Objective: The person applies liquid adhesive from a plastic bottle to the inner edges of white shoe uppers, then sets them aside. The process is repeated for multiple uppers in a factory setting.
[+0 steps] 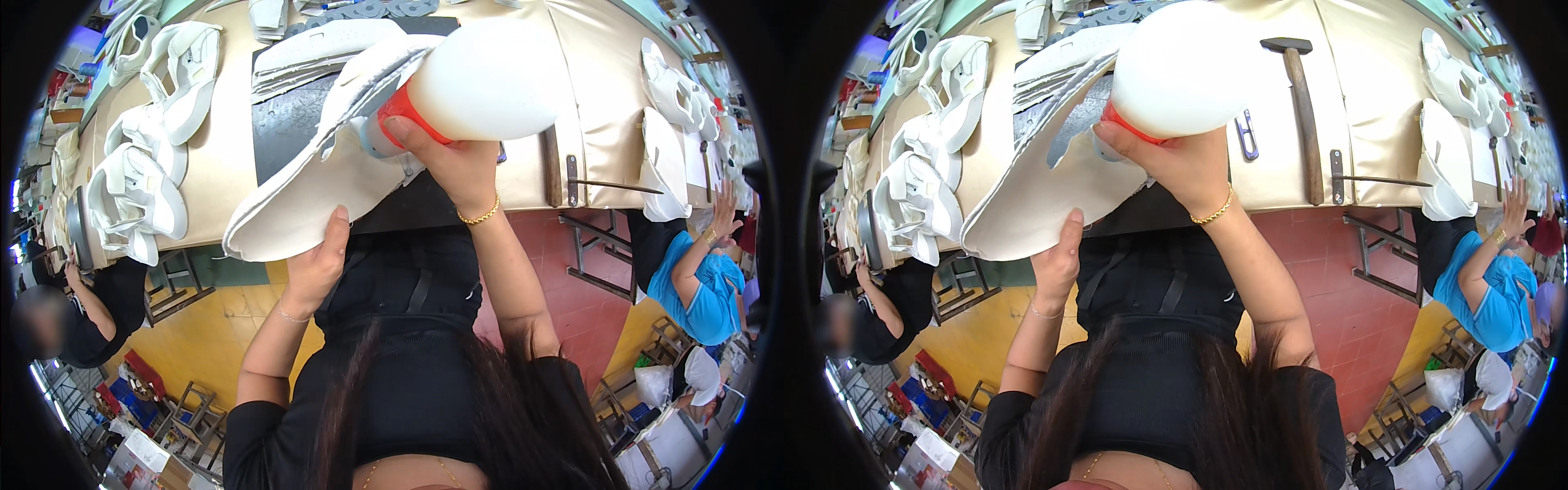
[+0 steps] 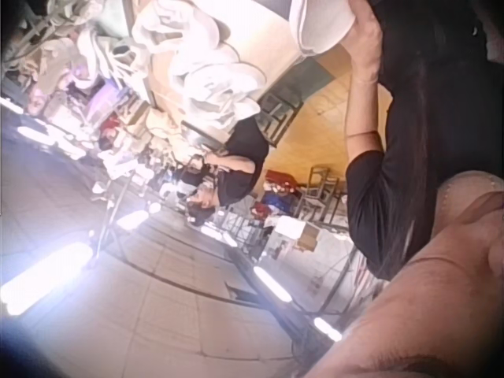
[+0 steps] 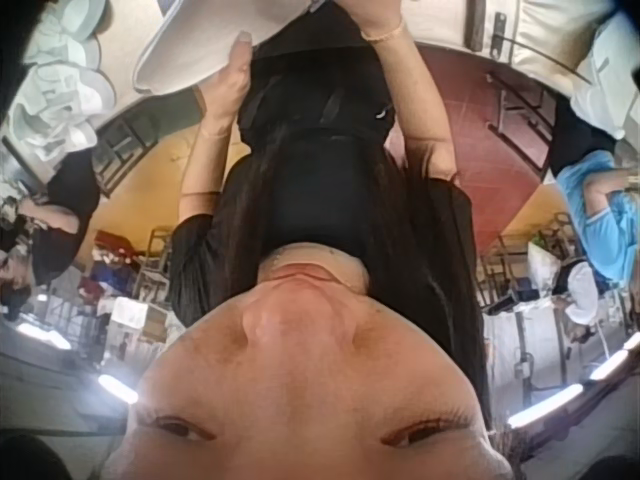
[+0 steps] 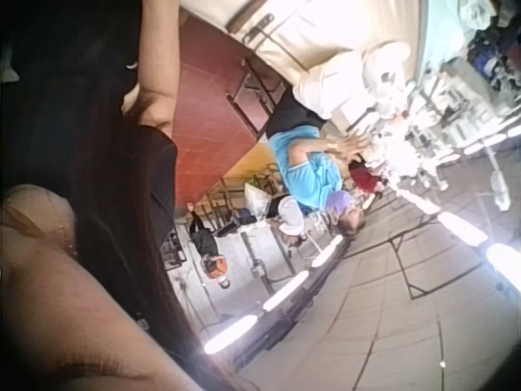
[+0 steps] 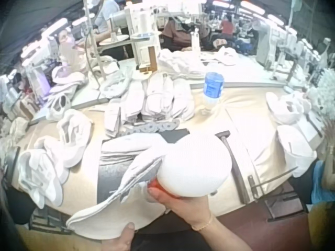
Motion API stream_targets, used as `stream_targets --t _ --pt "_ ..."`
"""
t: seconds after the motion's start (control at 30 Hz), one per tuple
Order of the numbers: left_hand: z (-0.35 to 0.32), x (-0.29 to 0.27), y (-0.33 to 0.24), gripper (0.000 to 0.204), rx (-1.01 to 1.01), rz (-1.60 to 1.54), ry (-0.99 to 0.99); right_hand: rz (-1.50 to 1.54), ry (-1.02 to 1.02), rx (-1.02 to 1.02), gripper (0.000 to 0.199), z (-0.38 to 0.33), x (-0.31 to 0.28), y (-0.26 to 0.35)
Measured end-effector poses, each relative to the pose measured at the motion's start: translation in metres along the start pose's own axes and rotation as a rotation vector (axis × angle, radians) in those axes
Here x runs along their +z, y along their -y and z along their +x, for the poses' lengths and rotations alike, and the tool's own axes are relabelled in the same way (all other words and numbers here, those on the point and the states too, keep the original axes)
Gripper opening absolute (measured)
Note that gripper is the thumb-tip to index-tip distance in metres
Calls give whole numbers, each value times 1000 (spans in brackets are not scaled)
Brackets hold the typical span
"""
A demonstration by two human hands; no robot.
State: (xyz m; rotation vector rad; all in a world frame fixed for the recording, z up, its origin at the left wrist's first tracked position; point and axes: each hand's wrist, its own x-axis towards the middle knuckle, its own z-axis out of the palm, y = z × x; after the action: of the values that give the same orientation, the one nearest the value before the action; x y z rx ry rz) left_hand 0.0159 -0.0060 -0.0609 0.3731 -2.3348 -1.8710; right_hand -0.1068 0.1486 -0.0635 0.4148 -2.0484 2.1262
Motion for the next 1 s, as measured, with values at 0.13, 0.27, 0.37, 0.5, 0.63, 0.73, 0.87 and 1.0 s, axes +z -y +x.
stream_targets --t 0.13,0.27,0.37,0.5,0.63,0.73,0.87,1.0 --pt "-1 1 2 23 15 -32 -19 -68 18 -12 36 0 -3 -3" --pt "-2 2 1 22 2 -66 -3 -133 44 -9 34 -4 -10 -2" --pt "-2 0 -1 22 -2 -56 40 -183 108 -14 33 -5 -15 2" --pt "-2 1 0 21 57 -37 20 -216 183 -3 32 -4 -25 8" --pt "-1 3 5 22 41 -87 7 -17 -36 83 33 -7 -22 8" --pt "-1 8 11 27 65 -101 -40 -33 15 83 35 -10 -20 11" --pt "-1 1 3 38 44 -52 75 -161 189 63 36 -11 -33 9" --pt "0 4 6 41 62 -36 26 65 54 165 35 -9 -46 17"
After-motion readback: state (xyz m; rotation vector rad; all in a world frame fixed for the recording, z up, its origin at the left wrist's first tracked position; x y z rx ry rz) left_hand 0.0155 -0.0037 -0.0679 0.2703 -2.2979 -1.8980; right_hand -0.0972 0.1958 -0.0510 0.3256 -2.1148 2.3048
